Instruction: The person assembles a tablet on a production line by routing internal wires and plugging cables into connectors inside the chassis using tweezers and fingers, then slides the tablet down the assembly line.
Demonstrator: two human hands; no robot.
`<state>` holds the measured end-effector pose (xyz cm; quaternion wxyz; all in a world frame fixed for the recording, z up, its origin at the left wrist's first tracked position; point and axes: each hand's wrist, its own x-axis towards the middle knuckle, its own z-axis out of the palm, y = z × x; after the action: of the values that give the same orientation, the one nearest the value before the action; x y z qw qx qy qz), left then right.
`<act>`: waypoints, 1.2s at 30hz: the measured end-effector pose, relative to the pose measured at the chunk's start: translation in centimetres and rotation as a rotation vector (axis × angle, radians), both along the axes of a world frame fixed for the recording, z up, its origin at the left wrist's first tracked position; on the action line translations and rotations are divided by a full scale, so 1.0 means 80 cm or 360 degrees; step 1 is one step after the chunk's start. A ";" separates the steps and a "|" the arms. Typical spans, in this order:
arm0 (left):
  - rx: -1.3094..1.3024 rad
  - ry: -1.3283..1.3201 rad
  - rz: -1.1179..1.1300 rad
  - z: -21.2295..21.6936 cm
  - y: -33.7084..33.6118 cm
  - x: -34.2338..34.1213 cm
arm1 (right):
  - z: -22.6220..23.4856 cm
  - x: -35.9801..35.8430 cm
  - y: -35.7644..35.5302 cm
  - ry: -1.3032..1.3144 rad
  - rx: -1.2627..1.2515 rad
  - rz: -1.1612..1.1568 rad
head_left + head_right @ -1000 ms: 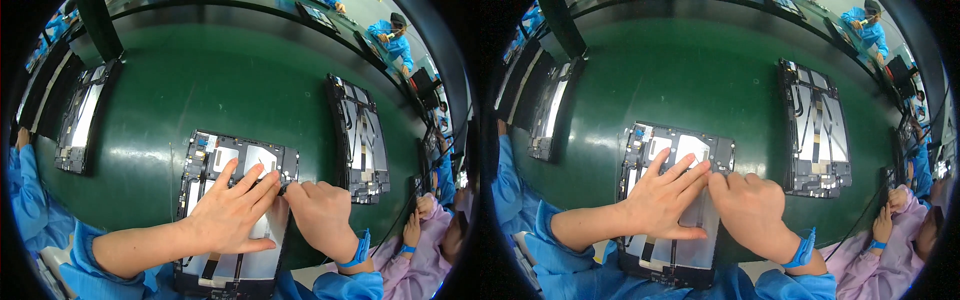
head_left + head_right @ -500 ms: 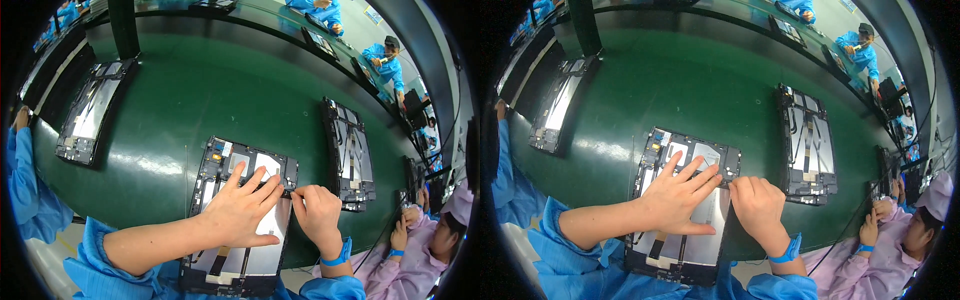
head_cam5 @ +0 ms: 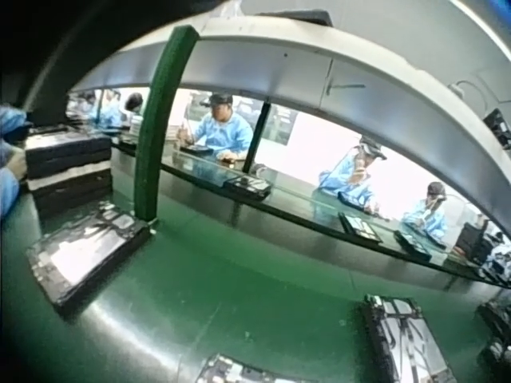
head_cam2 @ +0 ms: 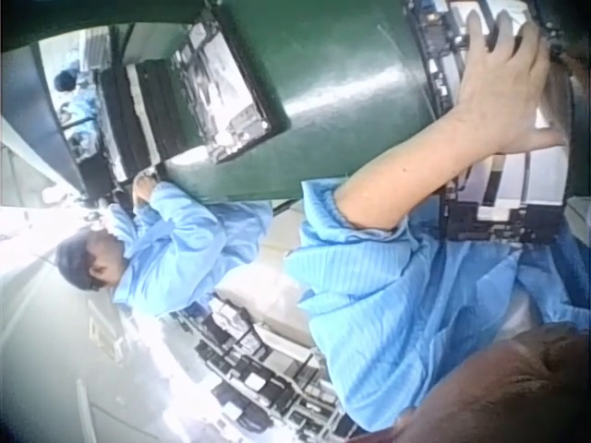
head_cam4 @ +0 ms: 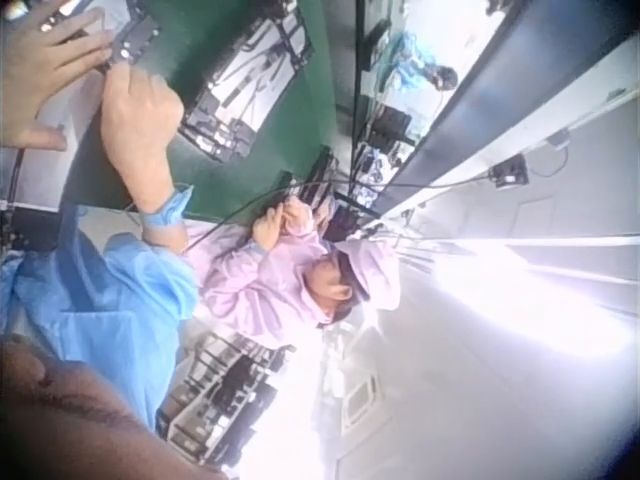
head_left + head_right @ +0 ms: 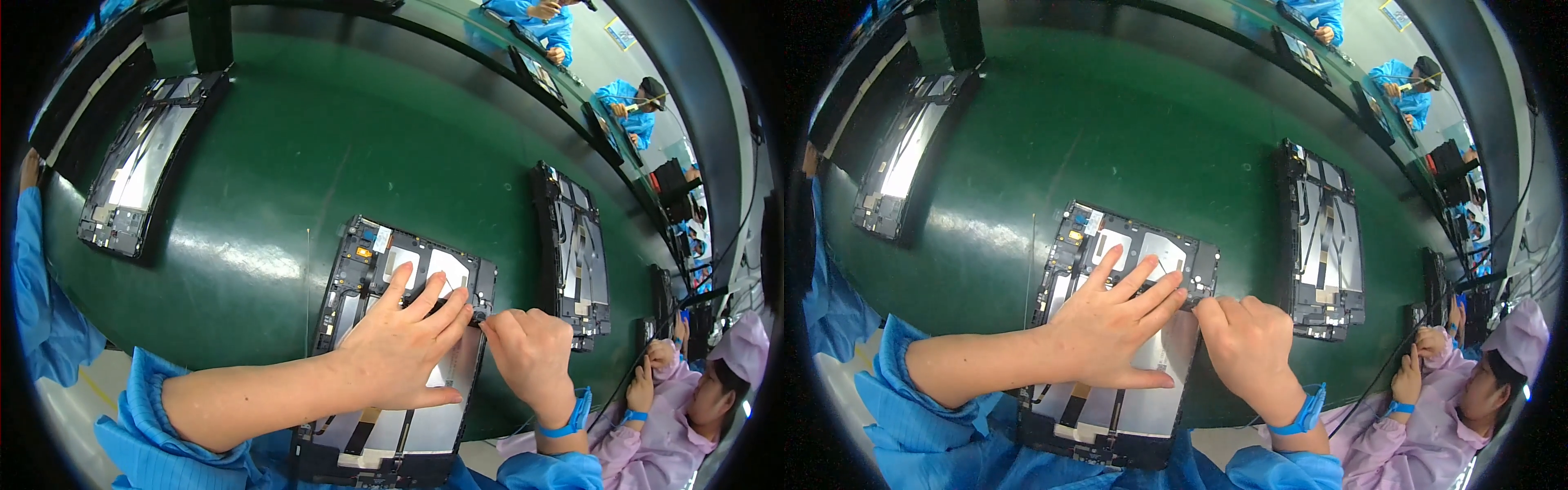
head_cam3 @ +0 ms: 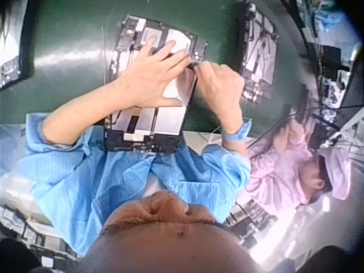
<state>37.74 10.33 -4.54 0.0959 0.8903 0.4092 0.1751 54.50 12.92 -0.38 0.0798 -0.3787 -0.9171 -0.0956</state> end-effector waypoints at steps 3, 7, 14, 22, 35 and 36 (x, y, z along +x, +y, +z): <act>-0.0007 0.0047 -0.0003 0.005 -0.002 -0.001 | 0.024 -0.014 0.012 -0.0388 -0.0043 0.0215; -0.0014 0.0121 -0.0004 0.008 -0.001 -0.001 | 0.039 -0.034 0.026 -0.0537 -0.0098 0.0454; 0.0073 0.0094 0.0046 0.001 -0.001 0.005 | 0.026 0.005 0.037 -0.0181 -0.0318 0.0241; 0.0035 -0.0052 0.0017 -0.001 -0.001 0.002 | 0.012 0.039 0.005 0.0844 -0.0678 -0.0486; -0.0471 -0.1043 0.1063 0.016 -0.198 -0.096 | 0.024 -0.142 0.011 -0.0173 -0.1326 0.1269; -0.0459 -0.1056 0.1087 0.013 -0.206 -0.090 | 0.023 -0.154 0.014 -0.0323 -0.1334 0.1260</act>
<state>30.50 -6.13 -3.49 0.2803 0.5794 0.6449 0.4121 42.14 14.03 1.46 -0.1354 0.0044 -0.9514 0.2767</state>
